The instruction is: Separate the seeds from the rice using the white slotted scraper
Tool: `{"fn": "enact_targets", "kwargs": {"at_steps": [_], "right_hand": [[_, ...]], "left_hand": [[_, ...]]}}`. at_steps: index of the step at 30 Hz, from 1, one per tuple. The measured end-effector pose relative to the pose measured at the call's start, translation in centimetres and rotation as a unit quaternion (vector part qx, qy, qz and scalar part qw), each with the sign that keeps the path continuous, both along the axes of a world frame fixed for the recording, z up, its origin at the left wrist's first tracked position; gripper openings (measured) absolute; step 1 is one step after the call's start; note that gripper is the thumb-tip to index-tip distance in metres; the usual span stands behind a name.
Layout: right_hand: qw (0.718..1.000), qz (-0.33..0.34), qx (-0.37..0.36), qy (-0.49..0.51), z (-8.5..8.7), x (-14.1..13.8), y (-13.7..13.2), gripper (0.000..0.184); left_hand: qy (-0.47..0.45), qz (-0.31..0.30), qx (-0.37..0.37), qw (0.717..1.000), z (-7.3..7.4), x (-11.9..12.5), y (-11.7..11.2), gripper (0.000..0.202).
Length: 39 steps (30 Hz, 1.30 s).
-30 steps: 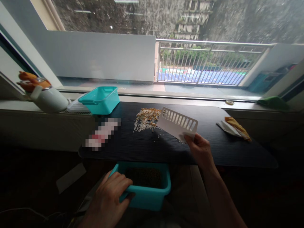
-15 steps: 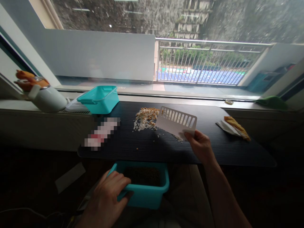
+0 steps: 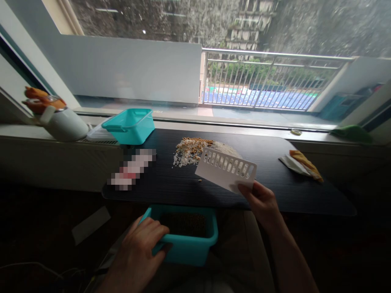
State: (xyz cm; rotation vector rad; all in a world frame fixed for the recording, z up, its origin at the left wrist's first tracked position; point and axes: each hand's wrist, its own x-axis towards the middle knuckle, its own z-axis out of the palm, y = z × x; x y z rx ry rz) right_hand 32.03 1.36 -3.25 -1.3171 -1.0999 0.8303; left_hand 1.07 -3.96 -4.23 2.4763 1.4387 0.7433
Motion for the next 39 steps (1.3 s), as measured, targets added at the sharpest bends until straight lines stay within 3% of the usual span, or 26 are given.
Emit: {"fn": "enact_targets", "kwargs": {"at_steps": [10, 15, 21, 26, 30, 39], "right_hand": [[0.999, 0.028, -0.018, 0.038, 0.1, -0.5, -2.2, 0.031], [0.999, 0.027, -0.021, 0.013, -0.9, -0.5, -2.5, 0.031], [0.993, -0.105, -0.006, -0.055, -0.8, 0.3, -0.3, 0.031], [0.99, -0.081, 0.01, -0.113, 0.3, -0.6, 3.0, 0.031], [0.99, -0.058, 0.006, -0.131, 0.2, -0.9, 4.8, 0.034], [0.993, -0.03, 0.001, -0.11, 0.5, -0.3, 3.6, 0.032]], "left_hand": [[0.007, 0.005, -0.01, 1.0, 0.3, 0.3, 0.0, 0.014], [-0.002, 0.003, -0.005, 1.0, 0.4, 0.4, -0.1, 0.014], [0.002, -0.002, -0.008, 1.0, 0.3, 0.4, -0.1, 0.017], [0.009, -0.01, -0.011, 1.0, 0.2, 0.4, 0.1, 0.017], [0.006, -0.009, -0.005, 1.0, 0.2, 0.5, 0.1, 0.018], [0.005, -0.002, 0.001, 1.0, 0.3, 0.7, 0.1, 0.019]]}}
